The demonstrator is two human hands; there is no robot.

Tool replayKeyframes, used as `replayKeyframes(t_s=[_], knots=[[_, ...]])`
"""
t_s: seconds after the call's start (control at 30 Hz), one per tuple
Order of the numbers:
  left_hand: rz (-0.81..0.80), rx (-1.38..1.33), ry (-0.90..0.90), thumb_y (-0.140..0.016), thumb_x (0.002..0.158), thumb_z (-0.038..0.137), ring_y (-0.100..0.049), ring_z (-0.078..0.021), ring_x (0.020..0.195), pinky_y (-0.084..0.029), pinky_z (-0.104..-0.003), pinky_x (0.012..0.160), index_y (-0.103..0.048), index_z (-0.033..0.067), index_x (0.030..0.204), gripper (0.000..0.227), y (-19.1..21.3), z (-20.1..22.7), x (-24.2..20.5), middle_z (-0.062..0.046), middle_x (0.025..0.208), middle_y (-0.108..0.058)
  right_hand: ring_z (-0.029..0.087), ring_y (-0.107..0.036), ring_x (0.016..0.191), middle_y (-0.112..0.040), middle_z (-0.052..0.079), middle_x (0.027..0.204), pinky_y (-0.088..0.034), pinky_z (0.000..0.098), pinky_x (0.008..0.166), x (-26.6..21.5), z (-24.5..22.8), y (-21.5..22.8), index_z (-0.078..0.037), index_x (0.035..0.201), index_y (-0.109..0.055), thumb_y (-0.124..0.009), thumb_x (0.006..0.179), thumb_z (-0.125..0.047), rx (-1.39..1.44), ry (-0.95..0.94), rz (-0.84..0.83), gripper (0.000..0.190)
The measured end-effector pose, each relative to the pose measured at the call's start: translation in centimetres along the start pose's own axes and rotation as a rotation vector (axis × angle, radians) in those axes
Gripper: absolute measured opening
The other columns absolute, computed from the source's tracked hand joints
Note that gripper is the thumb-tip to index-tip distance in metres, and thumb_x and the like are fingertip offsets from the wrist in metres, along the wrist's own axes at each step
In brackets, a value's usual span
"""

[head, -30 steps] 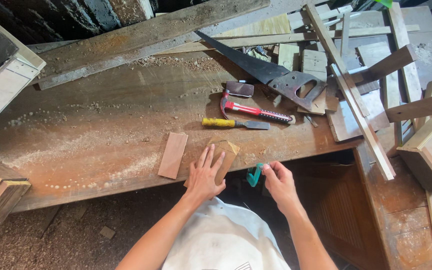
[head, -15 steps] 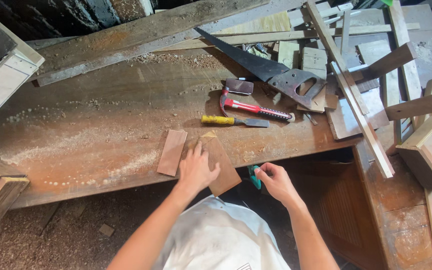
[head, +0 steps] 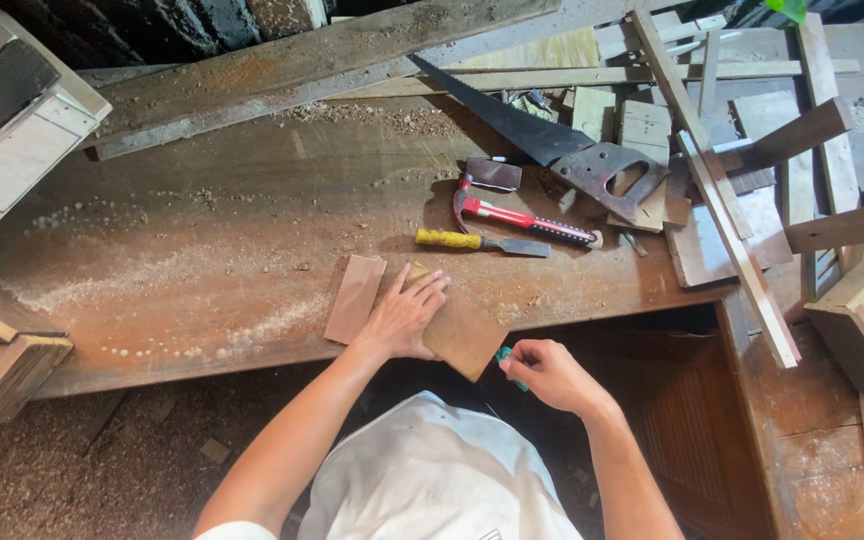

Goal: The person uses a hand saw to cut a small wooden block, then uses a hammer and chisel to shape it. They also use a clamp to secure the wood while working.

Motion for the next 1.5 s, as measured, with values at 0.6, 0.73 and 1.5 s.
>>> replayKeyframes(t_s=[0.6, 0.73, 1.5], knots=[[-0.035, -0.088, 0.103, -0.096, 0.053, 0.033, -0.038, -0.0358, 0.140, -0.025, -0.052, 0.119, -0.040, 0.0157, 0.148, 0.112, 0.4, 0.4, -0.4, -0.018, 0.148, -0.044, 0.009, -0.064, 0.068, -0.073, 0.004, 0.075, -0.053, 0.0274, 0.063, 0.2, -2.4, -0.6, 0.001, 0.086, -0.069, -0.069, 0.092, -0.024, 0.025, 0.032, -0.034, 0.025], [-0.007, -0.084, 0.164, -0.097, 0.053, 0.033, -0.037, -0.0342, 0.141, -0.022, -0.054, 0.119, -0.035, 0.0159, 0.153, 0.119, 1.0, 0.8, -0.9, -0.015, 0.148, -0.044, 0.009, -0.059, 0.066, -0.071, 0.005, 0.075, -0.049, 0.0289, 0.061, 0.3, -2.2, -1.1, 0.002, 0.085, -0.068, -0.068, 0.095, -0.023, 0.030, 0.008, -0.033, 0.027], [0.342, -0.002, 0.205, -0.091, 0.065, 0.043, -0.036, -0.0366, 0.144, -0.031, -0.054, 0.115, -0.043, 0.0113, 0.149, 0.103, -1.1, -0.2, -3.7, -0.020, 0.153, -0.041, 0.006, -0.053, 0.061, -0.066, 0.003, 0.071, -0.046, 0.0271, 0.055, -0.3, -4.0, -3.2, 0.002, 0.086, -0.068, -0.067, 0.096, -0.024, 0.123, 0.075, 0.148, 0.028]])
Point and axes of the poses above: each hand's wrist, its own x-axis towards the middle knuckle, its own y-axis out of the back of the hand, z = x × y, the point moved 10 cm from there along x, towards the middle knuckle
